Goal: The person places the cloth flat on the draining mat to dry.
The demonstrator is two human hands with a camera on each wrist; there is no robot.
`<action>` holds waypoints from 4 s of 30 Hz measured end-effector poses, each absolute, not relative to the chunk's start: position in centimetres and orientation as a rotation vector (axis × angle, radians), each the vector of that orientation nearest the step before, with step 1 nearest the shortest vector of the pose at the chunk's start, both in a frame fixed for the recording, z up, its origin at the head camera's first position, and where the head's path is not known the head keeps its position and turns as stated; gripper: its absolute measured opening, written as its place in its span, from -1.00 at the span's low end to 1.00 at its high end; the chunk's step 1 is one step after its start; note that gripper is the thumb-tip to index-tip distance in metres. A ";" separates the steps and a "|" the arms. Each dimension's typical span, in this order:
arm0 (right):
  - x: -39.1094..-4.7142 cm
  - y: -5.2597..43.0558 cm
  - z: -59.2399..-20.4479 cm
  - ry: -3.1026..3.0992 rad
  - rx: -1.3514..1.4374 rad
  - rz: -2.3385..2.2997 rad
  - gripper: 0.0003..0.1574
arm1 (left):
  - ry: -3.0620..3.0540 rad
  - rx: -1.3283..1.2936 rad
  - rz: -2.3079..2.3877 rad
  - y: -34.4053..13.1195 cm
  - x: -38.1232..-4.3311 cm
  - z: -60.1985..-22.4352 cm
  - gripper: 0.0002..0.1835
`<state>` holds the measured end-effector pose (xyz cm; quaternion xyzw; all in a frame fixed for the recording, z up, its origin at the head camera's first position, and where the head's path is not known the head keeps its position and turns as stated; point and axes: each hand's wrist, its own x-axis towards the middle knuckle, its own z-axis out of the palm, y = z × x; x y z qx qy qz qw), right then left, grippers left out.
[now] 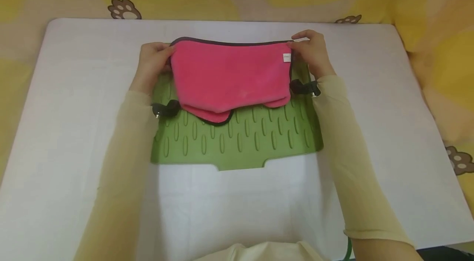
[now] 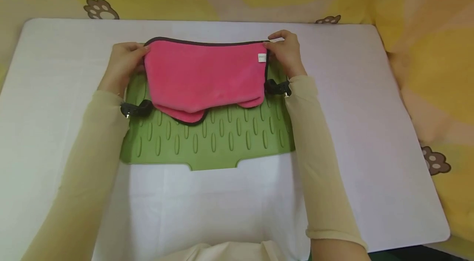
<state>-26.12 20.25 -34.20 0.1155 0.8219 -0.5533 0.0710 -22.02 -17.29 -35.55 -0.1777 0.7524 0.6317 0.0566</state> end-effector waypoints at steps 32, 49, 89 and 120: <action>-18.5 22.4 -36.2 2.343 0.034 -1.480 -0.57 | 2.359 -0.039 1.318 -18.5 -14.2 -35.4 -0.58; -18.2 20.2 -37.0 2.634 0.081 -1.161 -0.62 | 2.353 -0.106 1.388 -16.9 -14.0 -37.2 -0.70; -18.2 23.3 -39.0 1.933 -0.256 -2.038 -0.77 | 2.044 -0.128 1.936 -17.4 -14.0 -38.1 -0.64; -18.2 22.5 -39.2 1.737 -0.079 -2.411 -0.86 | 1.818 -0.084 2.286 -17.8 -13.9 -38.2 -0.87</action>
